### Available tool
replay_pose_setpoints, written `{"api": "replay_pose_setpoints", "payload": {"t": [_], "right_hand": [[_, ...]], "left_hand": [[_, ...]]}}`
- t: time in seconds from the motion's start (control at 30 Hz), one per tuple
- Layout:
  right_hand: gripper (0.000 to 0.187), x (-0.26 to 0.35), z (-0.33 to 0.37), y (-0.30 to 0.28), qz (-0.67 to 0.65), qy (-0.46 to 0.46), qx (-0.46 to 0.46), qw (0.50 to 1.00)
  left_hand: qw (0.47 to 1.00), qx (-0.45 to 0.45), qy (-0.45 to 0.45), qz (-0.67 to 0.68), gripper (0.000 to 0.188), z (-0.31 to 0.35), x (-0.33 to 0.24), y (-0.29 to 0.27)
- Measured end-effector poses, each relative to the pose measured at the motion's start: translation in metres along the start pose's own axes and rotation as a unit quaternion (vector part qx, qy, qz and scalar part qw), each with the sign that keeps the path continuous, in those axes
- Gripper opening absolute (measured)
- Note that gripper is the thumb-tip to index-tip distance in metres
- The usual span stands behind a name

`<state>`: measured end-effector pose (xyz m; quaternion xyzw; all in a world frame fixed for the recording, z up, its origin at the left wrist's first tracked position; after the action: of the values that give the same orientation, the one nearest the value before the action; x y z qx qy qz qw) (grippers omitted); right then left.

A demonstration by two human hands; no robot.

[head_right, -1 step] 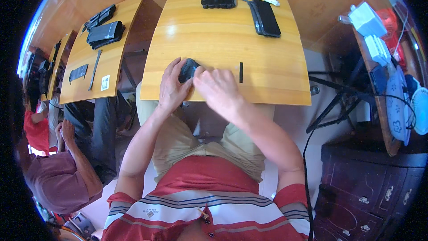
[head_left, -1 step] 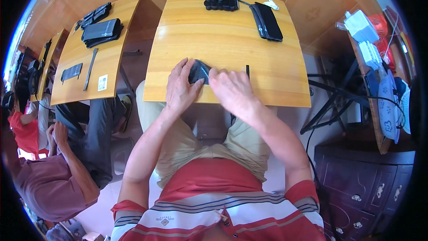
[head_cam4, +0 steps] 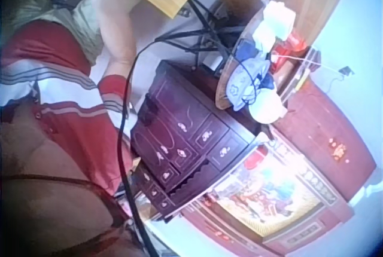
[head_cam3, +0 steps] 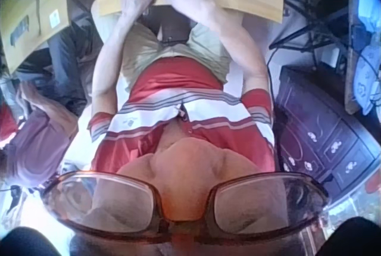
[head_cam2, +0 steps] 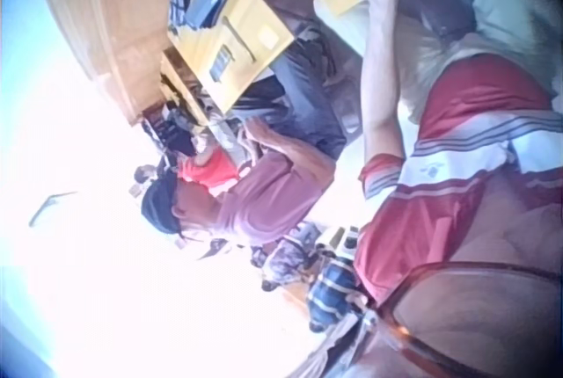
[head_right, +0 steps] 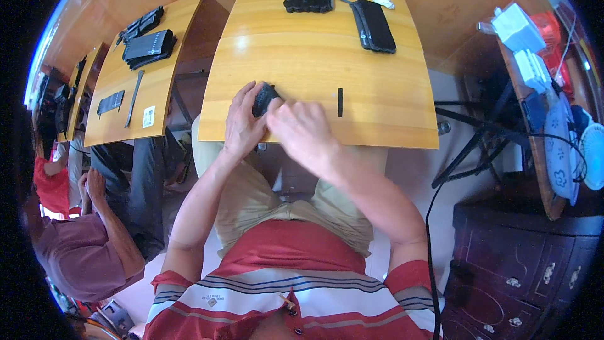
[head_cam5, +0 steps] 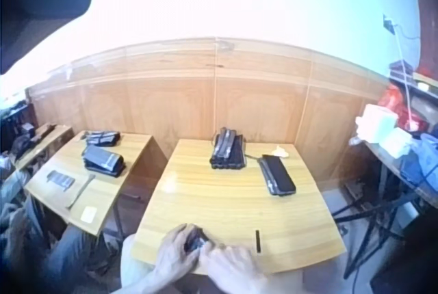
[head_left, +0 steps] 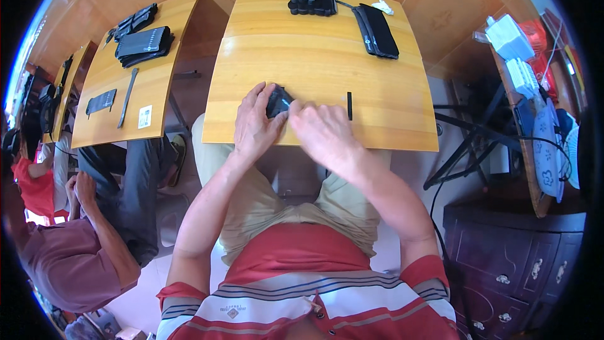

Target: Assembling black textile straps by attaching small plastic components at a workbench.

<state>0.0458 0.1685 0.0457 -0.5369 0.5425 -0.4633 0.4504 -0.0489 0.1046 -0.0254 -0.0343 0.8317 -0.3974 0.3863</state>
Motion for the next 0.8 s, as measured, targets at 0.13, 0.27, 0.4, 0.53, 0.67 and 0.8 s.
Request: {"api": "replay_pose_setpoints", "payload": {"t": [0.13, 0.27, 0.4, 0.53, 0.67, 0.8], "right_hand": [[0.008, 0.046, 0.009, -0.010, 0.045, -0.026, -0.047, 0.998], [0.010, 0.060, 0.035, -0.019, 0.077, -0.040, -0.079, 0.993], [0.012, 0.082, 0.077, -0.037, 0.064, -0.129, -0.086, 0.986], [0.021, 0.051, 0.101, -0.058, -0.114, -0.116, -0.047, 0.986], [0.032, -0.006, 0.098, -0.072, -0.348, 0.004, -0.085, 0.934], [0.021, -0.064, 0.102, -0.033, -0.608, 0.149, -0.217, 0.749]], "left_hand": [[0.995, -0.009, 0.005, 0.098, 0.065, 0.002, 0.010, -0.003], [0.993, -0.067, 0.028, 0.089, 0.052, 0.019, 0.001, -0.030], [0.981, -0.055, 0.183, -0.046, 0.029, 0.053, -0.036, -0.066], [0.979, 0.174, 0.103, -0.005, 0.026, 0.088, -0.032, -0.051], [0.915, 0.322, -0.092, 0.223, 0.018, 0.124, -0.044, -0.027], [0.801, 0.381, -0.205, 0.415, 0.020, 0.140, -0.069, 0.008]]}}
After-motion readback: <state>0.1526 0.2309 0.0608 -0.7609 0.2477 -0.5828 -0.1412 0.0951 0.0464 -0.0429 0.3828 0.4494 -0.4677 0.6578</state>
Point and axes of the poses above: each hand's wrist, its own z-axis away from the middle knuckle, its own y-axis out of the palm, x = y × z, the point moved 9 cm from there along -z, towards the middle knuckle, and after that the axes turned 3 degrees about -y, right-handed, at the moved point
